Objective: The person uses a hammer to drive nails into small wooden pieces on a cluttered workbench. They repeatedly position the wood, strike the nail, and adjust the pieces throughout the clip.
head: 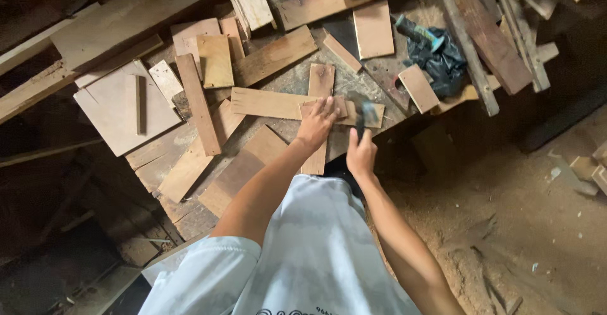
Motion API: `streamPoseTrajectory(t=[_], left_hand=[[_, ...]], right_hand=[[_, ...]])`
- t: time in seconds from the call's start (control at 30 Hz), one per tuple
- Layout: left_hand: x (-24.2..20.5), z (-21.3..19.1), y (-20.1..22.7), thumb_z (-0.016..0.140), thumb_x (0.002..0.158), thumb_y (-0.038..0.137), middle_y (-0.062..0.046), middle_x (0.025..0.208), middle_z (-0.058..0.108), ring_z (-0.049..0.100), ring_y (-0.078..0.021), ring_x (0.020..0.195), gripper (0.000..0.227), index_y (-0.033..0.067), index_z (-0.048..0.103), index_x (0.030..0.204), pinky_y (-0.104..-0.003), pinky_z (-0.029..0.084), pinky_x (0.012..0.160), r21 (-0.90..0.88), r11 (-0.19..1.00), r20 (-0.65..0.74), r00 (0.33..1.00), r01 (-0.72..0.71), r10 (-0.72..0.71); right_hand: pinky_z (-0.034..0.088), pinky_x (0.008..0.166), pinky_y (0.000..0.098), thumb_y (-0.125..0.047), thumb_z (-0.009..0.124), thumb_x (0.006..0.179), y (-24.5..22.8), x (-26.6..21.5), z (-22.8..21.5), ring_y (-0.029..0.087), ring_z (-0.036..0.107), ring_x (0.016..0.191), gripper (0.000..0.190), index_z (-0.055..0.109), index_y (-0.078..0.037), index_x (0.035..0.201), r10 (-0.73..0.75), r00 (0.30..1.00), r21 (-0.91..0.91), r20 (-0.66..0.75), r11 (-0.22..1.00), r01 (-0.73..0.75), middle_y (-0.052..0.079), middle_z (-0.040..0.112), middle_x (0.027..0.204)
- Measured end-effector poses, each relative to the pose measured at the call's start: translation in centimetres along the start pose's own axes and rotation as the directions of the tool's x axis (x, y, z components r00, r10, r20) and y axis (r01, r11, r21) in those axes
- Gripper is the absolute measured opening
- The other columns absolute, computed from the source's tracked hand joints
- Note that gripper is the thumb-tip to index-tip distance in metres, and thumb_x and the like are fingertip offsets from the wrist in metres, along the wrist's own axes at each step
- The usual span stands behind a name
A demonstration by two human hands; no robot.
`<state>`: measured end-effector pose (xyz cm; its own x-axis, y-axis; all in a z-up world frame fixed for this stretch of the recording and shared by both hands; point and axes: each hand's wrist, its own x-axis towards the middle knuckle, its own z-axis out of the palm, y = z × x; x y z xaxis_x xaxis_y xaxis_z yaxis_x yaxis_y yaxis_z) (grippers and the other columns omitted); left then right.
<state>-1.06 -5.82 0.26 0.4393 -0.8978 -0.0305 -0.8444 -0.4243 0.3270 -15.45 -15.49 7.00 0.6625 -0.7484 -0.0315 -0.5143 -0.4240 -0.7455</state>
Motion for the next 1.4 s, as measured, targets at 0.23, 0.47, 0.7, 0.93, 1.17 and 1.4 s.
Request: streamPoseTrajectory(t=[0.23, 0.47, 0.7, 0.93, 1.17, 1.4], left_hand=[[-0.8, 0.3, 0.3, 0.058, 0.09, 0.011, -0.02, 0.163, 0.036, 0.032, -0.0401, 0.15, 0.057, 0.0107, 0.055, 0.147, -0.045, 0.029, 0.123, 0.006, 1.0, -0.102, 0.994, -0.025, 0.025], [-1.1, -2.4, 3.2, 0.058, 0.092, 0.019, -0.016, 0.161, 0.039, 0.035, -0.0367, 0.147, 0.057, 0.01, 0.054, 0.148, -0.057, 0.028, 0.119, 0.078, 0.989, -0.063, 0.991, 0.124, -0.119], [-2.3, -4.2, 6.9, 0.059, 0.091, 0.025, -0.012, 0.161, 0.039, 0.035, -0.0331, 0.147, 0.061, 0.0077, 0.051, 0.149, -0.052, 0.028, 0.12, 0.03, 0.944, -0.109, 0.939, 0.33, -0.325], [-1.0, 1.1, 6.8, 0.071, 0.095, 0.023, -0.002, 0.155, 0.052, 0.047, -0.0277, 0.145, 0.041, 0.0137, 0.066, 0.135, -0.05, 0.034, 0.121, -0.068, 0.915, -0.47, 0.796, 0.398, -0.381], [1.3, 4.1, 7.0, 0.079, 0.094, 0.021, 0.005, 0.135, 0.069, 0.056, -0.0262, 0.136, 0.019, 0.0189, 0.079, 0.113, -0.051, 0.04, 0.117, -0.374, 0.844, -0.665, 0.523, 0.384, -0.533], [0.9, 2.3, 7.7, 0.079, 0.092, 0.018, 0.002, 0.137, 0.069, 0.054, -0.0268, 0.137, 0.022, 0.0181, 0.08, 0.114, -0.053, 0.038, 0.119, -0.415, 0.822, -0.605, 0.556, 0.39, -0.57]], right_hand=[[0.054, 0.071, 0.0476, -0.03, 0.061, 0.108, -0.4, 1.4, -6.9, 0.047, 0.069, 0.09, 0.04, 0.057, 0.002, 0.132, -0.233, 0.969, 0.057, 0.077, 0.972, 0.229, 0.028, 0.071, 0.099], [0.054, 0.076, 0.047, -0.037, 0.063, 0.103, -1.3, 6.6, -12.0, 0.042, 0.072, 0.089, 0.044, 0.06, 0.001, 0.124, -0.07, 0.86, -0.107, 0.506, 0.984, 0.143, 0.027, 0.07, 0.089], [0.053, 0.071, 0.0518, -0.046, 0.061, 0.101, -1.4, 12.7, -13.1, 0.045, 0.07, 0.083, 0.047, 0.069, -0.001, 0.111, -0.155, 0.586, -0.182, 0.795, 0.861, 0.475, 0.028, 0.071, 0.084], [0.052, 0.056, 0.0506, -0.062, 0.061, 0.094, 0.9, 19.3, -13.2, 0.042, 0.066, 0.062, 0.06, 0.061, -0.003, 0.081, -0.428, 0.104, 0.053, 0.898, 0.339, 0.939, 0.022, 0.065, 0.064], [0.049, 0.04, 0.0433, -0.061, 0.06, 0.093, 1.6, 24.3, -9.0, 0.033, 0.063, 0.045, 0.057, 0.057, -0.006, 0.076, -0.435, -0.302, 0.342, 0.848, 0.014, 0.939, 0.012, 0.064, 0.06], [0.047, 0.039, 0.0408, -0.06, 0.054, 0.1, 1.3, 26.3, -7.7, 0.025, 0.059, 0.042, 0.058, 0.052, -0.007, 0.077, -0.474, -0.234, 0.284, 0.849, 0.034, 0.958, 0.009, 0.061, 0.06]])
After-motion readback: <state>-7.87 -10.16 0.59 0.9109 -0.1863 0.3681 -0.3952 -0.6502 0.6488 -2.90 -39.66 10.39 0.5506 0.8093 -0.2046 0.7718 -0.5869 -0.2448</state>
